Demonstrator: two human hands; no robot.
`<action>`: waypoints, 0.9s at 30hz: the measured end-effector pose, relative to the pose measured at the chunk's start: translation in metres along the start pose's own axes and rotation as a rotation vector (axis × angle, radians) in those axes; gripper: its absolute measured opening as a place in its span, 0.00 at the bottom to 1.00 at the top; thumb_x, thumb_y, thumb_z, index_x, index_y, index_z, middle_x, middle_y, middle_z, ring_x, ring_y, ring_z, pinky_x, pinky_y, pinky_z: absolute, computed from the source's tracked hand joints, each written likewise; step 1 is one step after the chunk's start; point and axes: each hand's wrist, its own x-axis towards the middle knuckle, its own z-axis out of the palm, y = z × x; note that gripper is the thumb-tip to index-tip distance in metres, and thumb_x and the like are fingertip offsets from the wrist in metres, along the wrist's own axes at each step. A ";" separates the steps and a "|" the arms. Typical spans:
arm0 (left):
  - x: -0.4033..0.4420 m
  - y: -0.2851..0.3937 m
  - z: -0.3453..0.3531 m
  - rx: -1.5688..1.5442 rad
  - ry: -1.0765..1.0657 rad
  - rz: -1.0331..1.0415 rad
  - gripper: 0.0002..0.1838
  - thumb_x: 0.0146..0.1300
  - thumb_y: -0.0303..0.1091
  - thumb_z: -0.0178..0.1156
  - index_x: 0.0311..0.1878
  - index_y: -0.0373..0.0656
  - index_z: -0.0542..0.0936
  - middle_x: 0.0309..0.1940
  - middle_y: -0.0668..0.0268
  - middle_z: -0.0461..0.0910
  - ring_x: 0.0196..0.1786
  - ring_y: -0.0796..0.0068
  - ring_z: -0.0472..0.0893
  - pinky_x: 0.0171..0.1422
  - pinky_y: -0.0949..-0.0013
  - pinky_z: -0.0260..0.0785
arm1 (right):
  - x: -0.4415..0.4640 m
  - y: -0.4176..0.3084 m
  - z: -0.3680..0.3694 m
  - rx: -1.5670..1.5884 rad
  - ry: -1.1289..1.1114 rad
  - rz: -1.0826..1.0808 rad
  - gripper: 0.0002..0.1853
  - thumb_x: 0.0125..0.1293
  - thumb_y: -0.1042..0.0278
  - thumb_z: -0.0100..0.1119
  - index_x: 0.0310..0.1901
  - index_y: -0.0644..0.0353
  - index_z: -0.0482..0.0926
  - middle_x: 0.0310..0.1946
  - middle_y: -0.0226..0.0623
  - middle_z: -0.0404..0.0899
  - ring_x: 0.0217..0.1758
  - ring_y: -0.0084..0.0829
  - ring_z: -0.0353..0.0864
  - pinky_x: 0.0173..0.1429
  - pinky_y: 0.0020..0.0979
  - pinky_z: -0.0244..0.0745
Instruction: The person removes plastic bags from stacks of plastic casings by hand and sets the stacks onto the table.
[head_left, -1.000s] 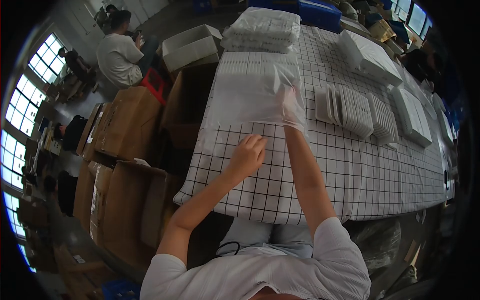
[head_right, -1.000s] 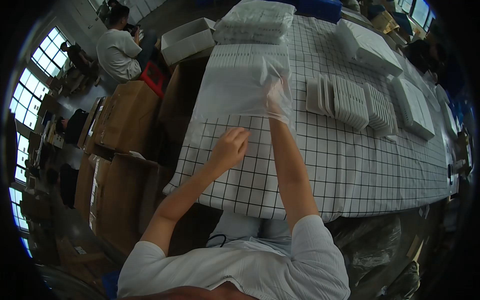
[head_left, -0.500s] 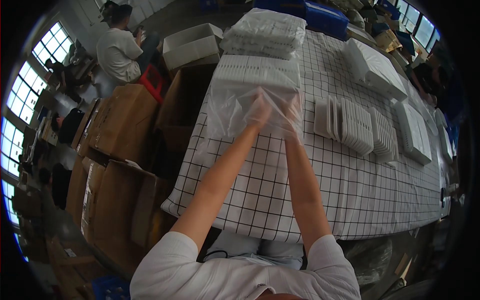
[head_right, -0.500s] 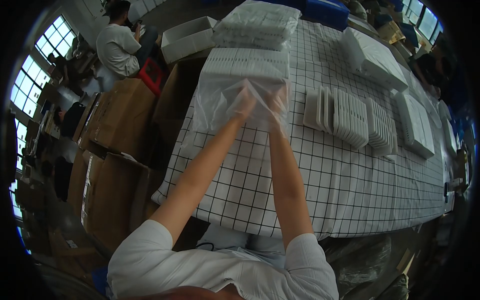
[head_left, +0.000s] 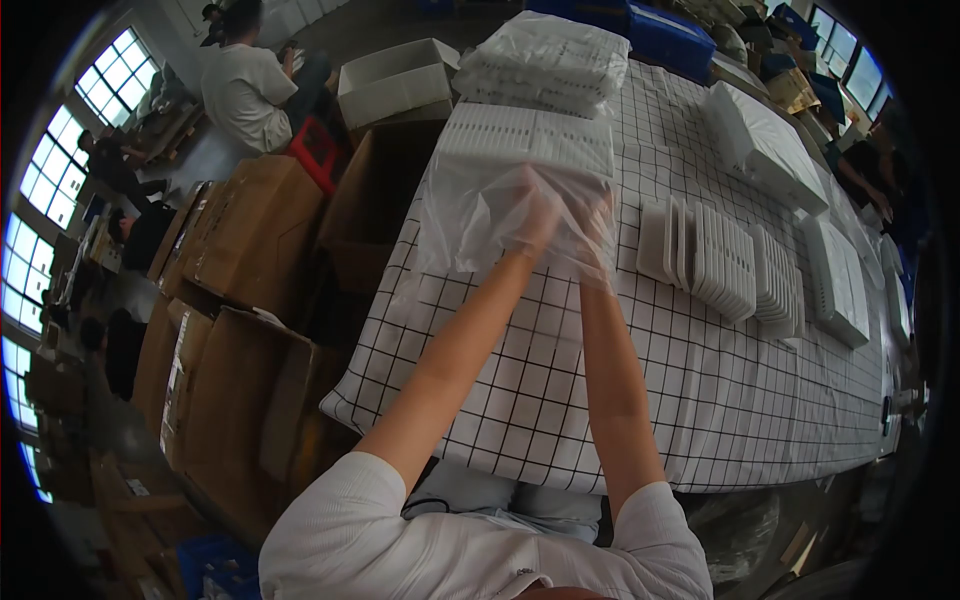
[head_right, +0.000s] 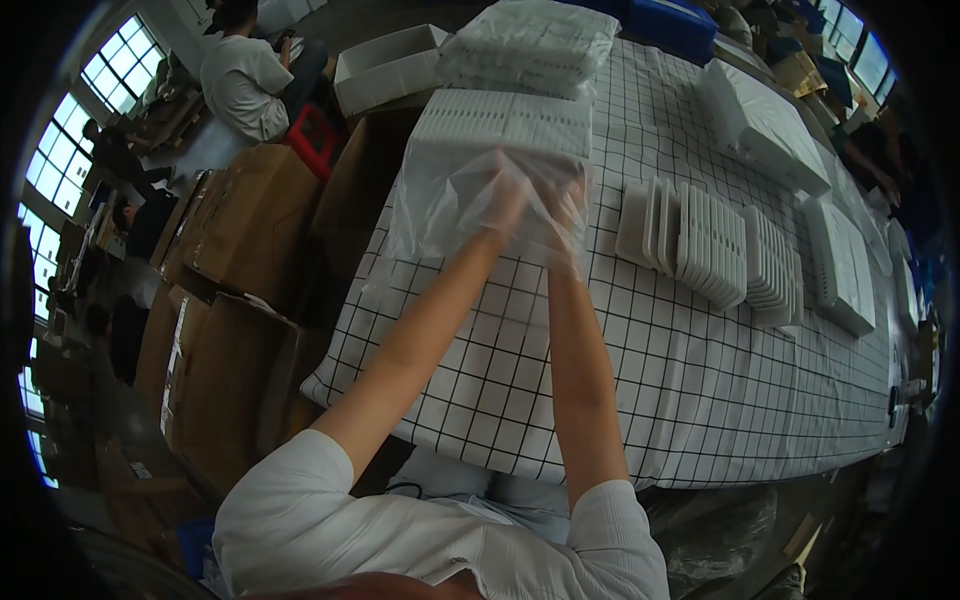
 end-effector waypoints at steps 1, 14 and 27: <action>0.000 -0.003 0.005 0.062 0.042 -0.007 0.39 0.63 0.35 0.60 0.73 0.35 0.53 0.67 0.45 0.62 0.67 0.49 0.65 0.73 0.56 0.55 | -0.002 -0.014 -0.011 -0.046 -0.118 -0.127 0.21 0.62 0.56 0.61 0.50 0.63 0.79 0.54 0.50 0.74 0.53 0.46 0.74 0.58 0.41 0.70; 0.011 -0.030 0.023 -0.128 0.115 -0.043 0.33 0.56 0.36 0.62 0.64 0.33 0.65 0.59 0.43 0.70 0.61 0.48 0.72 0.67 0.54 0.61 | -0.003 0.000 -0.012 -0.072 -0.038 -0.191 0.27 0.56 0.60 0.65 0.54 0.69 0.74 0.56 0.50 0.71 0.61 0.45 0.68 0.66 0.40 0.63; -0.002 0.058 -0.056 -0.182 -0.169 -0.451 0.42 0.55 0.40 0.65 0.71 0.44 0.57 0.64 0.52 0.66 0.67 0.51 0.68 0.67 0.55 0.61 | -0.029 0.006 -0.009 -0.094 0.115 -0.121 0.25 0.69 0.52 0.48 0.59 0.65 0.69 0.58 0.52 0.67 0.63 0.52 0.64 0.67 0.47 0.60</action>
